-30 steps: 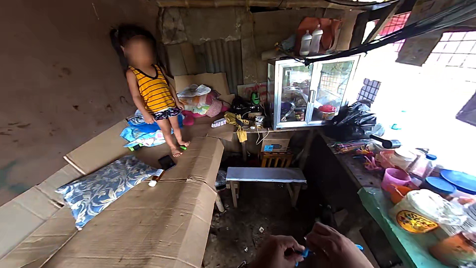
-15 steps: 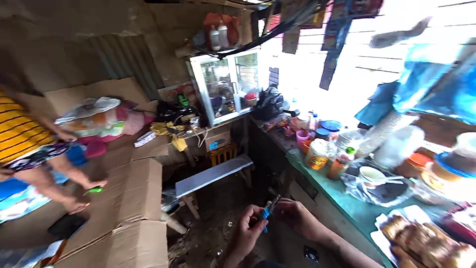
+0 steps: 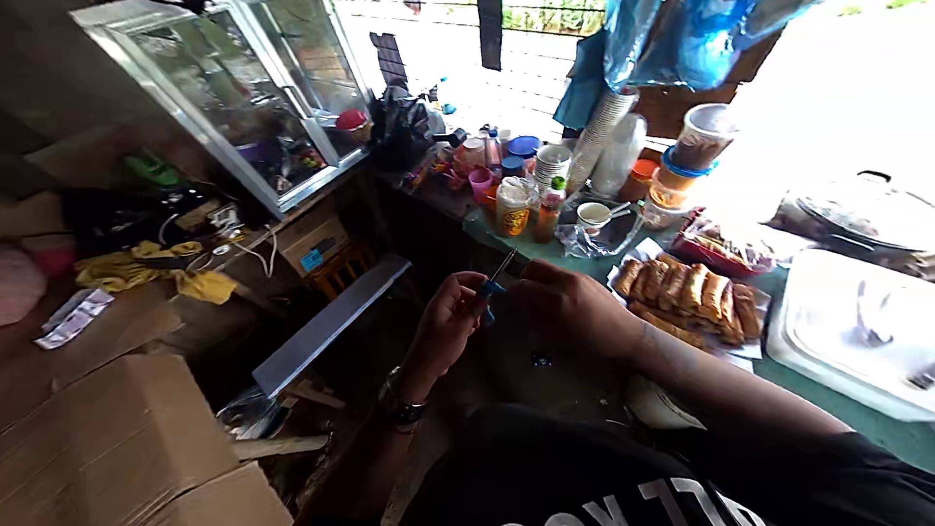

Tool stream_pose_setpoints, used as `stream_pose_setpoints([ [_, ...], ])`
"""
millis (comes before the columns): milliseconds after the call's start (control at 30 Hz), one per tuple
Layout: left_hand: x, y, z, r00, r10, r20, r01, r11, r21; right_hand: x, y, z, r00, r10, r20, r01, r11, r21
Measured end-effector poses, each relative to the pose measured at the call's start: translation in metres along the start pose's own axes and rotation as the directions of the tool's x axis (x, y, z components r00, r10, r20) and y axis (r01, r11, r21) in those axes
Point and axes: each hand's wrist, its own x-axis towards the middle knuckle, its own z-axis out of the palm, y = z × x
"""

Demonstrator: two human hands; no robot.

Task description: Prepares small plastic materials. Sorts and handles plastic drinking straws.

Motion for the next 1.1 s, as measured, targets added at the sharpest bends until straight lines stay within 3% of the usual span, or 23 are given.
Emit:
stream_pose_setpoints([
  [133, 0.004, -0.005, 0.016, 0.953, 0.302, 0.008, -0.291, 0.908, 0.300, -0.018, -0.008, -0.002, 0.996, 0.034, -0.077, -0.038, 0.998, -0.044],
  [233, 0.007, -0.005, 0.024, 0.924, 0.379, 0.052, -0.372, 0.859, 0.351, -0.030, -0.008, -0.003, 0.988, 0.099, -0.121, -0.103, 0.994, -0.032],
  [467, 0.011, 0.000, 0.035, 0.915, 0.373, 0.156, -0.403, 0.865, 0.297, -0.052, -0.010, -0.001, 0.963, 0.182, -0.201, -0.191, 0.981, -0.025],
  [767, 0.021, -0.006, 0.052, 0.902, 0.422, 0.094, -0.431, 0.866, 0.253, -0.065, -0.007, -0.006, 0.930, 0.252, -0.266, -0.260, 0.966, 0.008],
  [1100, 0.031, -0.010, 0.057, 0.876, 0.467, 0.118, -0.481, 0.847, 0.224, -0.068, 0.002, -0.001, 0.920, 0.262, -0.292, -0.261, 0.964, 0.042],
])
